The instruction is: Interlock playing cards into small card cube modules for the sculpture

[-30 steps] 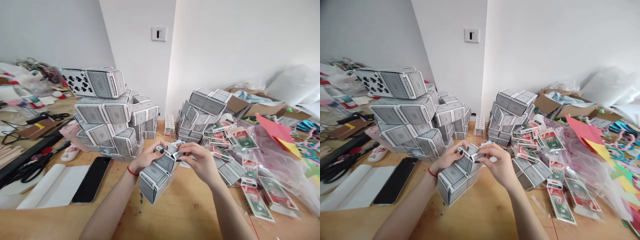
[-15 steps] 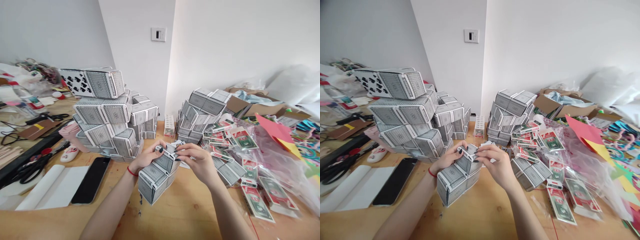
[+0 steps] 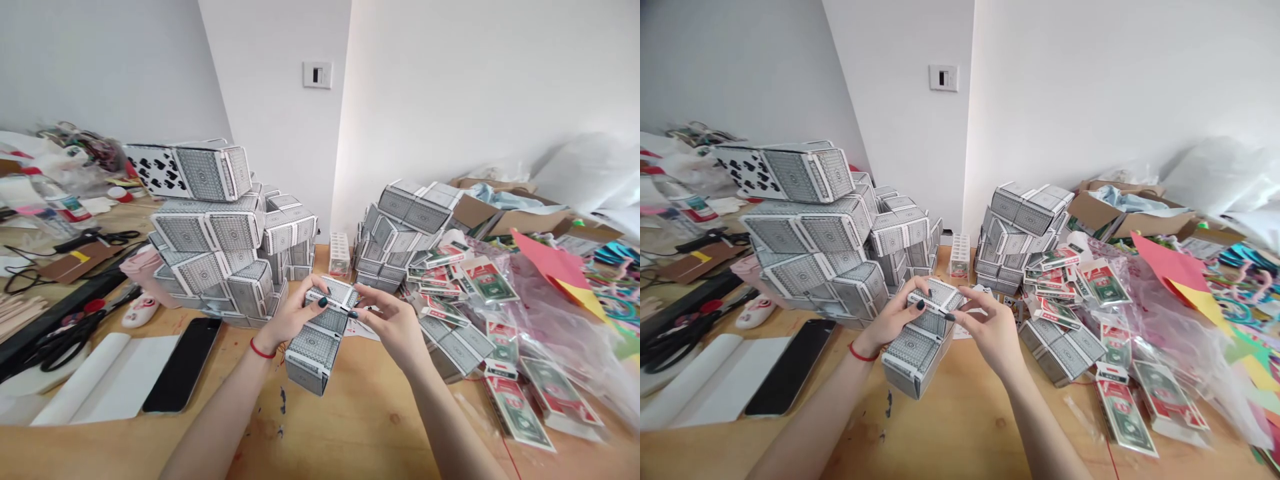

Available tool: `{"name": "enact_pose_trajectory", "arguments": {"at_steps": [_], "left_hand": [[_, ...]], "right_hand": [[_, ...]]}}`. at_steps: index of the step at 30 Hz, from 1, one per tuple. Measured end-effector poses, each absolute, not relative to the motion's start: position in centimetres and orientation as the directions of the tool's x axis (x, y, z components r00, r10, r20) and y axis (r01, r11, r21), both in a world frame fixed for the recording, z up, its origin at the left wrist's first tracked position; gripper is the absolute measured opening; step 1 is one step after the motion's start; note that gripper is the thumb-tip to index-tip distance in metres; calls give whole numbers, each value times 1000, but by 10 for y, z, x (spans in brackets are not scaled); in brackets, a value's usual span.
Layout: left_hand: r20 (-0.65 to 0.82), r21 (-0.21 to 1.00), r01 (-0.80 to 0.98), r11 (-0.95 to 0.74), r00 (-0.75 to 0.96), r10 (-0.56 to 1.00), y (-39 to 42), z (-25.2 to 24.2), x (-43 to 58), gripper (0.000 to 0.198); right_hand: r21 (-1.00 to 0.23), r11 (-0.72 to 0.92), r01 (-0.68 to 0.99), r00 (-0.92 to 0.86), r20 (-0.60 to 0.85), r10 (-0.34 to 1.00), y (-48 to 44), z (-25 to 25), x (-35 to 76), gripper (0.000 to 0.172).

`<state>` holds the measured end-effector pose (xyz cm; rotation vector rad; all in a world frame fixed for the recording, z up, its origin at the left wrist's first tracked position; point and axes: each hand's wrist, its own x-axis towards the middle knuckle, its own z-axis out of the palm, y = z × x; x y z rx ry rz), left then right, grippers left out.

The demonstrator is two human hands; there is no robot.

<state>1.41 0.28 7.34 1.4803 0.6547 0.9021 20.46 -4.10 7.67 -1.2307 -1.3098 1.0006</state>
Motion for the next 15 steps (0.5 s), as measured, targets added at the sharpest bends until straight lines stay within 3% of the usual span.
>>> {"name": "enact_pose_trajectory", "arguments": {"at_steps": [3, 7, 15], "left_hand": [[229, 973, -105, -205, 520, 823, 4, 73, 13, 24], [278, 960, -119, -253, 510, 814, 4, 73, 14, 21], [234, 972, -99, -215, 534, 812, 6, 67, 14, 18]], "right_hand": [[-993, 89, 78, 4, 90, 996, -42, 79, 204, 49], [-995, 88, 55, -22, 87, 996, -44, 82, 202, 46], [-994, 66, 82, -22, 64, 998, -45, 81, 201, 46]]}}
